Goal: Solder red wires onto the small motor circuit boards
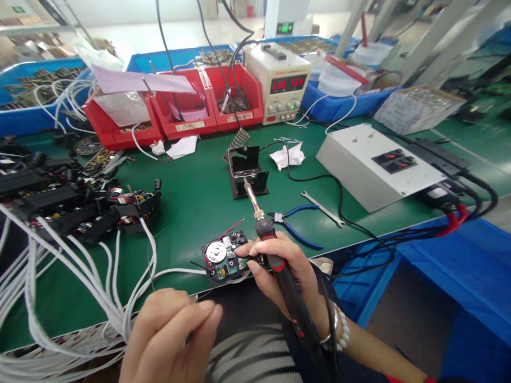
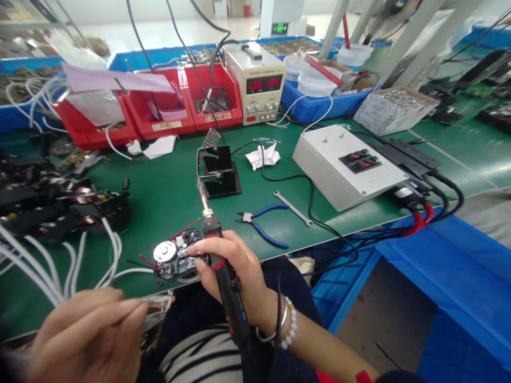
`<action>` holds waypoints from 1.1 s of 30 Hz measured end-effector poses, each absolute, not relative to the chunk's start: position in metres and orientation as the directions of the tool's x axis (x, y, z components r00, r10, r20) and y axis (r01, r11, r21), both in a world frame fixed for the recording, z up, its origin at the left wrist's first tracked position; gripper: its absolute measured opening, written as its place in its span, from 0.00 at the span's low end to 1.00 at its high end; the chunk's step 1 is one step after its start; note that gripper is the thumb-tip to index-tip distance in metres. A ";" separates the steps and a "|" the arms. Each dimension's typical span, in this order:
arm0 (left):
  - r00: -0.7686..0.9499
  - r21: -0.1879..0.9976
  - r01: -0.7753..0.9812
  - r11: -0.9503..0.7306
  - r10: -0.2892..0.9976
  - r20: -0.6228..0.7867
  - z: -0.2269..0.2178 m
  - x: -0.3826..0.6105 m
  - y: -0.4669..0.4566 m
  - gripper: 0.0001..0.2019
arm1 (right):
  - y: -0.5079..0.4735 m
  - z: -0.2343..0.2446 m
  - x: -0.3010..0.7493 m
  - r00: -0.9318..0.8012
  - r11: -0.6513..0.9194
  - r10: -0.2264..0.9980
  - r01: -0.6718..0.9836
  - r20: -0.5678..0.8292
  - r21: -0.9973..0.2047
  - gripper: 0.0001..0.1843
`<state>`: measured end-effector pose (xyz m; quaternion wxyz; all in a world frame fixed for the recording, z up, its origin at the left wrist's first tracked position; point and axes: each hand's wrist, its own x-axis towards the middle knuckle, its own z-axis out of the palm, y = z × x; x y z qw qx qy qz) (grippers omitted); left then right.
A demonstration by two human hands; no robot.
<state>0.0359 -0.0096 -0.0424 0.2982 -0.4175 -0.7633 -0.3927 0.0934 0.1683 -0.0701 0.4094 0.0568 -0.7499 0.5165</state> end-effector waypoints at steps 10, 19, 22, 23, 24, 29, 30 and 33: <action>-0.492 0.300 0.865 0.402 0.567 0.660 -0.040 0.028 0.009 0.04 | 0.167 -0.072 0.091 -0.627 0.466 0.340 -0.536 0.701 -0.704 0.20; -0.545 0.460 0.837 0.297 0.377 0.749 -0.056 0.029 0.006 0.09 | 0.169 -0.069 0.092 -0.644 0.445 0.344 -0.529 0.683 -0.723 0.22; -0.696 0.643 0.717 0.268 0.315 0.645 -0.051 0.029 0.008 0.09 | 0.170 -0.066 0.092 -0.635 0.468 0.331 -0.532 0.698 -0.705 0.23; -0.720 0.668 0.693 0.272 0.313 0.619 -0.049 0.029 0.010 0.08 | 0.171 -0.065 0.093 -0.633 0.475 0.323 -0.534 0.704 -0.699 0.23; -0.734 0.678 0.679 0.282 0.306 0.607 -0.047 0.030 0.011 0.07 | 0.172 -0.064 0.093 -0.635 0.484 0.312 -0.534 0.706 -0.694 0.23; -0.770 0.726 0.637 0.257 0.181 0.611 -0.050 0.032 0.011 0.08 | 0.172 -0.054 0.096 -0.639 0.536 0.290 -0.509 0.712 -0.674 0.23; -0.745 0.706 0.667 0.237 0.206 0.635 -0.051 0.031 0.009 0.09 | 0.172 -0.052 0.096 -0.631 0.534 0.283 -0.522 0.723 -0.665 0.24; -0.604 0.582 0.792 0.186 0.377 0.702 -0.052 0.028 0.007 0.13 | 0.168 -0.048 0.099 -0.658 0.478 0.301 -0.522 0.690 -0.706 0.27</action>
